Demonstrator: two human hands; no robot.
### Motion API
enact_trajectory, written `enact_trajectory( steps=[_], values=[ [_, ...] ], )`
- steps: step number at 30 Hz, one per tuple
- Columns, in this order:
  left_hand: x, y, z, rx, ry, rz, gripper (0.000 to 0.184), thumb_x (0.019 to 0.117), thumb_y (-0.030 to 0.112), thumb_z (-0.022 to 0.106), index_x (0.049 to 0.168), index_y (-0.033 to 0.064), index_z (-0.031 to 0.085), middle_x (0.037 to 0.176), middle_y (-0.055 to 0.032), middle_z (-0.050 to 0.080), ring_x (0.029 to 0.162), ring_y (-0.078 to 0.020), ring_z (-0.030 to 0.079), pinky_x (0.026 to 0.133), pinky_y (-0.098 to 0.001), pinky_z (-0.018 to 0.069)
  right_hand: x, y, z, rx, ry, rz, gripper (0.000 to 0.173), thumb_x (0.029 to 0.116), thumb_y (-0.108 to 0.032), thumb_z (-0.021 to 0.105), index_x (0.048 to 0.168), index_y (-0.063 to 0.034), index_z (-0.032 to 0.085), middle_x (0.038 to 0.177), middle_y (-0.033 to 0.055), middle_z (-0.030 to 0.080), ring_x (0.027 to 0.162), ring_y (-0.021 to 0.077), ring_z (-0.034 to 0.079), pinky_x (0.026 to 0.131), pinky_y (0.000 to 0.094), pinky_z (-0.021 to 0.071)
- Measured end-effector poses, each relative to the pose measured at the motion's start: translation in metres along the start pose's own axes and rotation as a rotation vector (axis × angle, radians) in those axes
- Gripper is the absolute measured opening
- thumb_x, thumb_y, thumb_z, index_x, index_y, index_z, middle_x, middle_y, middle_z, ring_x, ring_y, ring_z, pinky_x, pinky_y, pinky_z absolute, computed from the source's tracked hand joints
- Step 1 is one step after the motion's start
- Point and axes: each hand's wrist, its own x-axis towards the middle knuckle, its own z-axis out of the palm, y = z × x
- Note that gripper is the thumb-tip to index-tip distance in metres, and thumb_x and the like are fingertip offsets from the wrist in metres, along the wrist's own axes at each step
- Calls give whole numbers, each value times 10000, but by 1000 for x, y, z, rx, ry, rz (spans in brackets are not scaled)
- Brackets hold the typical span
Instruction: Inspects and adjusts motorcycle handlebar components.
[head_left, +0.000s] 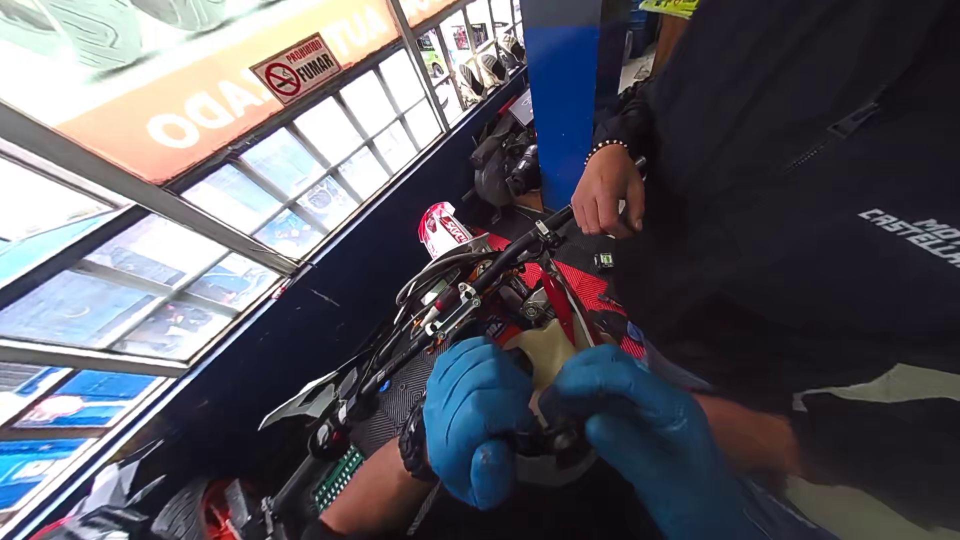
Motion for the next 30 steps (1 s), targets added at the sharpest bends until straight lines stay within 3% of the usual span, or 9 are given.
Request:
enact_trajectory(
  steps=[2, 5, 13, 19, 26, 30],
  values=[
    [-2, 0, 1, 28, 1, 16, 439, 1114, 377, 244, 900, 134, 541, 819, -20, 572, 797, -136, 592, 756, -253, 509, 4, 0, 5, 40, 27, 38, 76, 963, -116, 693, 992, -67, 743, 1030, 29, 709, 1013, 89, 671, 877, 229, 577],
    [-6, 1, 3, 57, 9, 14, 443, 1115, 387, 246, 896, 138, 541, 825, -20, 577, 808, -139, 596, 763, -255, 510, 2, 0, 11, 4, 71, 68, 55, 957, -69, 676, 929, -59, 722, 978, 25, 705, 974, 75, 671, 851, 216, 574],
    [-11, 0, 3, 70, -29, 16, 453, 1109, 425, 255, 906, 143, 546, 853, -25, 584, 840, -148, 601, 786, -260, 509, -2, -2, 9, 57, 61, 161, 126, 999, -86, 611, 932, -40, 707, 973, 43, 713, 971, 97, 680, 862, 249, 576],
    [-11, -4, 0, 13, 22, -27, 412, 1102, 397, 284, 935, 143, 563, 871, -17, 592, 857, -140, 606, 810, -270, 515, -2, 1, -9, 147, -77, 160, 257, 1066, -173, 529, 1067, -2, 722, 1080, 97, 730, 1061, 154, 686, 944, 316, 571],
    [-8, -5, 8, 10, 96, -25, 402, 1097, 376, 300, 909, 133, 559, 841, -15, 588, 818, -136, 603, 780, -266, 517, 3, 1, -11, 378, -5, 262, 219, 1009, -101, 566, 968, 0, 755, 1039, 121, 747, 1035, 180, 701, 932, 331, 573],
    [-8, -7, 13, 37, 137, -20, 366, 1088, 375, 322, 936, 133, 551, 860, -12, 585, 824, -134, 601, 785, -265, 517, 2, 1, -5, 465, 40, 288, 230, 1024, -116, 542, 989, -12, 745, 1131, 146, 737, 1087, 196, 695, 953, 337, 567]
  ],
)
